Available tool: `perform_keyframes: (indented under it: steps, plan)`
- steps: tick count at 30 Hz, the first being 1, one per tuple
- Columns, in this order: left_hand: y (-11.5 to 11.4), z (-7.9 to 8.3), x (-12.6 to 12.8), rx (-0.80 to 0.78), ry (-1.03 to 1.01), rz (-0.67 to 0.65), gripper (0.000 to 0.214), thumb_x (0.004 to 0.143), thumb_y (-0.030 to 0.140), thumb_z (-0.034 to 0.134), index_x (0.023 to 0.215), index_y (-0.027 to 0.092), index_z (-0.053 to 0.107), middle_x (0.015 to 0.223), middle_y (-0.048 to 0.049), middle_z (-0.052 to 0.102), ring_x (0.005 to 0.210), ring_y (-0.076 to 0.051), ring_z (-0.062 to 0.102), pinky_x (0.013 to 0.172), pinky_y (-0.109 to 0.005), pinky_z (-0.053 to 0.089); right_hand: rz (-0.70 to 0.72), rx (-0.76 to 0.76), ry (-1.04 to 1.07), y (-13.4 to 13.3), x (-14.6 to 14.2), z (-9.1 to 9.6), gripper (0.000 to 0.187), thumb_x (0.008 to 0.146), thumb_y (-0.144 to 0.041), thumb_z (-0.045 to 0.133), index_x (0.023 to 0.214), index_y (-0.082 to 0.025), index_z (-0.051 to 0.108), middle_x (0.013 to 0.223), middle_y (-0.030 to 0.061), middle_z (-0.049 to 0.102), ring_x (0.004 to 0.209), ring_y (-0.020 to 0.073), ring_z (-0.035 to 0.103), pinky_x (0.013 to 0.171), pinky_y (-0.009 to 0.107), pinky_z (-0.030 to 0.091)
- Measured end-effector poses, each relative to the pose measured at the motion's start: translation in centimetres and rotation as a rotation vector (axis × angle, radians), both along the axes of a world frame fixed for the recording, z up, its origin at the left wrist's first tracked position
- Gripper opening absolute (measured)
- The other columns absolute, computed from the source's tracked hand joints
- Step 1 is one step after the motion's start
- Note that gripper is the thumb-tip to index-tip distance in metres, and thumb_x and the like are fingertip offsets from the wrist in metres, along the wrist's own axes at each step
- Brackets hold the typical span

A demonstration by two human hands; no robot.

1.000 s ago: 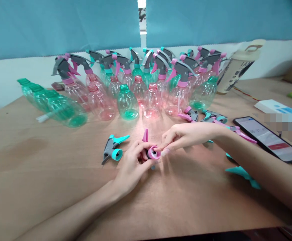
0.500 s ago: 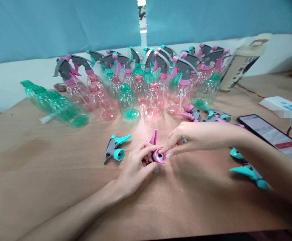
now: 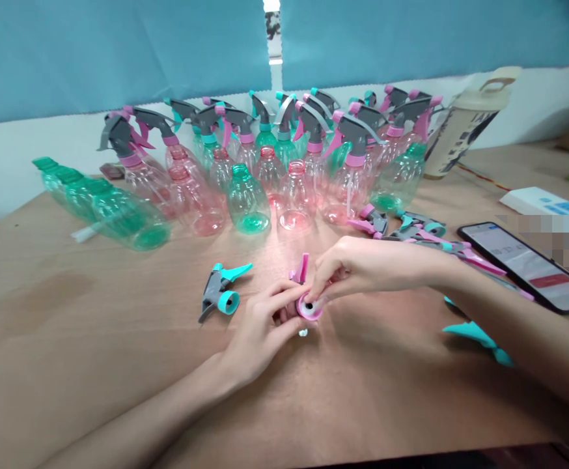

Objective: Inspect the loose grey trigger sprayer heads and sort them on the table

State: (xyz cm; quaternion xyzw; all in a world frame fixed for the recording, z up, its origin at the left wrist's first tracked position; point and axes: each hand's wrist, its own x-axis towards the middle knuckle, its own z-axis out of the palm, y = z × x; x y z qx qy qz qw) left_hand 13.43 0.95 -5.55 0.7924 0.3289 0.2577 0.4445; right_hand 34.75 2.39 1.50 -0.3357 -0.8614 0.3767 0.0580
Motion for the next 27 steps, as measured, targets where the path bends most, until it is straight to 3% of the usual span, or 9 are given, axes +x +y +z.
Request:
perform_keyframes:
  steps: [5, 10, 27]
  plan:
    - [0.1, 0.1, 0.0, -0.036, 0.007, -0.041, 0.020, 0.083, 0.009, 0.058, 0.097, 0.021, 0.068, 0.101, -0.0015, 0.056, 0.077, -0.012, 0.052, 0.063, -0.022, 0.039, 0.003, 0.068, 0.009, 0.0, -0.3, -0.3, 0.023, 0.087, -0.027, 0.058, 0.105, -0.023, 0.072, 0.072, -0.0014, 0.066, 0.065, 0.0102, 0.056, 0.056, 0.021, 0.039]
    - [0.1, 0.4, 0.1, -0.072, 0.020, -0.055, 0.010, 0.084, 0.014, 0.058, 0.084, 0.018, 0.068, 0.099, -0.0017, 0.055, 0.079, -0.013, 0.052, 0.064, -0.023, 0.039, 0.024, 0.154, -0.004, -0.3, -0.5, -0.3, 0.022, 0.085, -0.018, 0.059, 0.102, -0.023, 0.072, 0.076, -0.0008, 0.068, 0.063, 0.0095, 0.055, 0.058, 0.022, 0.039]
    - [0.0, 1.0, 0.4, -0.031, 0.065, -0.080, 0.012, 0.085, 0.015, 0.058, 0.076, 0.016, 0.066, 0.089, -0.0001, 0.053, 0.072, -0.011, 0.048, 0.061, -0.021, 0.036, 0.037, 0.211, -0.059, -0.9, -0.9, 0.3, 0.019, 0.089, -0.022, 0.054, 0.091, -0.021, 0.073, 0.074, 0.0002, 0.062, 0.063, 0.0098, 0.054, 0.059, 0.023, 0.037]
